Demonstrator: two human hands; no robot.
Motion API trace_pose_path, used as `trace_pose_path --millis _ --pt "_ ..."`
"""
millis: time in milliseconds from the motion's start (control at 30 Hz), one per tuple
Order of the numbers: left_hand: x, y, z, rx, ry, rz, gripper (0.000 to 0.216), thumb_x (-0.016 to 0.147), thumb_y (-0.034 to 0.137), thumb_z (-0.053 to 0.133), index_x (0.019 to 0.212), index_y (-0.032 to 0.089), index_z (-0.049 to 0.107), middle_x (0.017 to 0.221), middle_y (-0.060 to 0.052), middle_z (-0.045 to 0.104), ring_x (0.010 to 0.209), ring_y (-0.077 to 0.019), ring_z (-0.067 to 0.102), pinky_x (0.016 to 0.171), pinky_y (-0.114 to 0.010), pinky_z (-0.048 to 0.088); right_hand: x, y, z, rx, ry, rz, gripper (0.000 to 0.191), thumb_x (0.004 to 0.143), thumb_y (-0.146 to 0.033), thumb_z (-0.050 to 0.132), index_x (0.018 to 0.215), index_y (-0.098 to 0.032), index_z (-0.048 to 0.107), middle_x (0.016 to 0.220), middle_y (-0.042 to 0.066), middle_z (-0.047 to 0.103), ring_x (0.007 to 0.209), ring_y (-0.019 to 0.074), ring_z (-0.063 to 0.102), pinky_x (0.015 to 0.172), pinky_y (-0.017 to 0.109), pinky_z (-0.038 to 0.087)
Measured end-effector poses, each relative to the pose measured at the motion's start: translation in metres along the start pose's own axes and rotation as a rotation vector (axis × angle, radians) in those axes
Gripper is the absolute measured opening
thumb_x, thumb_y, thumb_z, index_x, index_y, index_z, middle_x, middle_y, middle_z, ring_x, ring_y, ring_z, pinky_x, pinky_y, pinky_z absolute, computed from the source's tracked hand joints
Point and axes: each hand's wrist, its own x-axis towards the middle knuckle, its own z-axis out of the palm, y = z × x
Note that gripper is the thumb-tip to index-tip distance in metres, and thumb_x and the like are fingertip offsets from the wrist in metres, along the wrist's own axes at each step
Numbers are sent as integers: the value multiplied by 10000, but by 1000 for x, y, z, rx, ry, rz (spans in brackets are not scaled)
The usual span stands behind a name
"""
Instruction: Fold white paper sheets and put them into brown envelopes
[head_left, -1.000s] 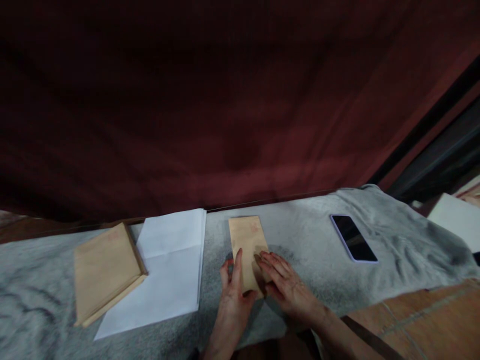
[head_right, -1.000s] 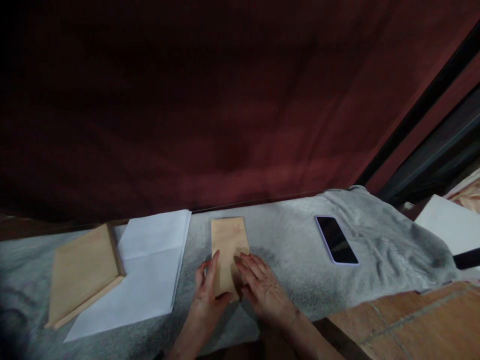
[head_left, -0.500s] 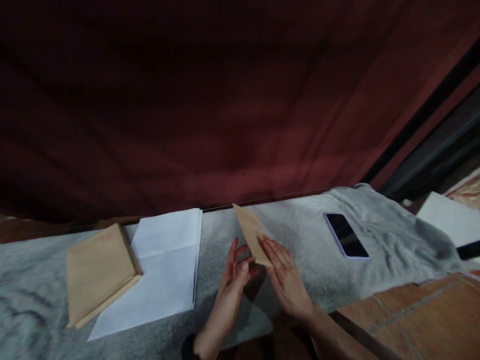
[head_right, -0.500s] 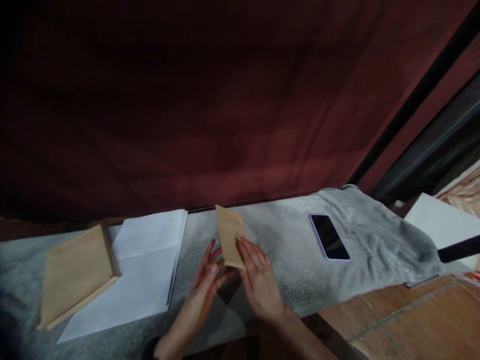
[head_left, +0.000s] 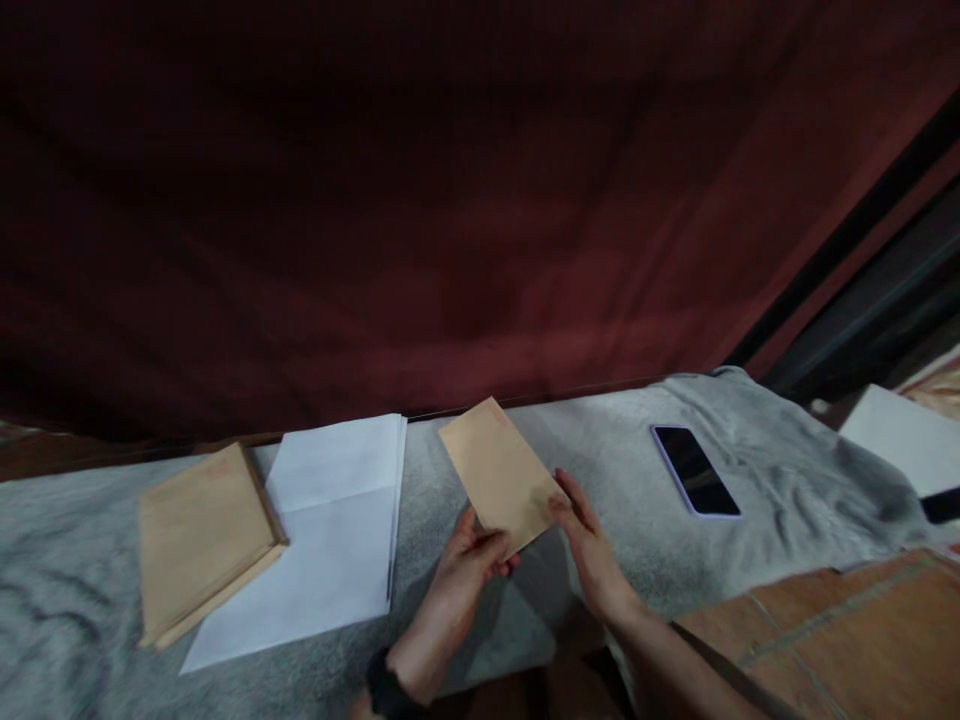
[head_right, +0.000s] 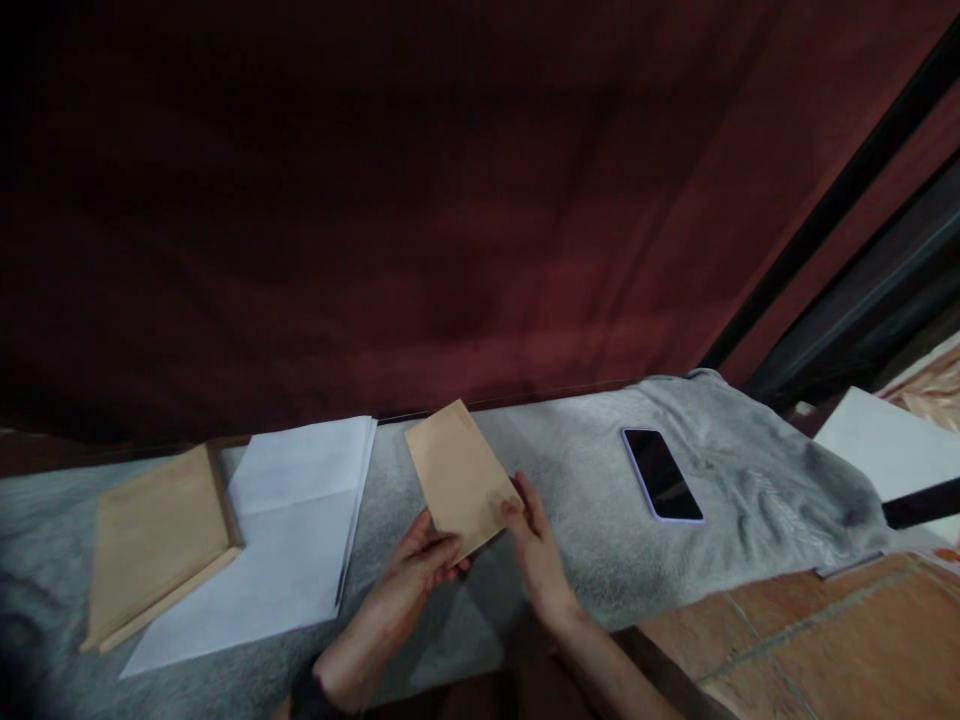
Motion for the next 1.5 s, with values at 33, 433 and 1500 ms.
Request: trace_pose_path --millis 33,433,1500 --pt "1 2 -5 65 -15 -6 675 726 257 724 1363 155 527 776 2 691 605 -117 610 547 -219 427 6 2 -6 -5 73 1 656 841 -617 661 1377 -242 613 1363 95 655 1220 292 629 1052 453 513" --pt "-2 0 -25 942 108 32 794 905 222 519 1614 136 172 782 -28 713 627 -194 664 627 -311 514 -14 18 -1 -1123 -510 -702 592 1040 -337 441 1601 -207 305 1646 72 331 1517 233 316 1251 471 300" --pt "110 -12 31 1597 204 581 570 1024 398 361 1561 210 378 1649 -62 346 1548 -261 240 1268 -535 148 -46 19 -10 -1130 -902 -826 675 993 -482 541 1556 -146 380 1537 129 509 1459 257 414 1265 448 227"
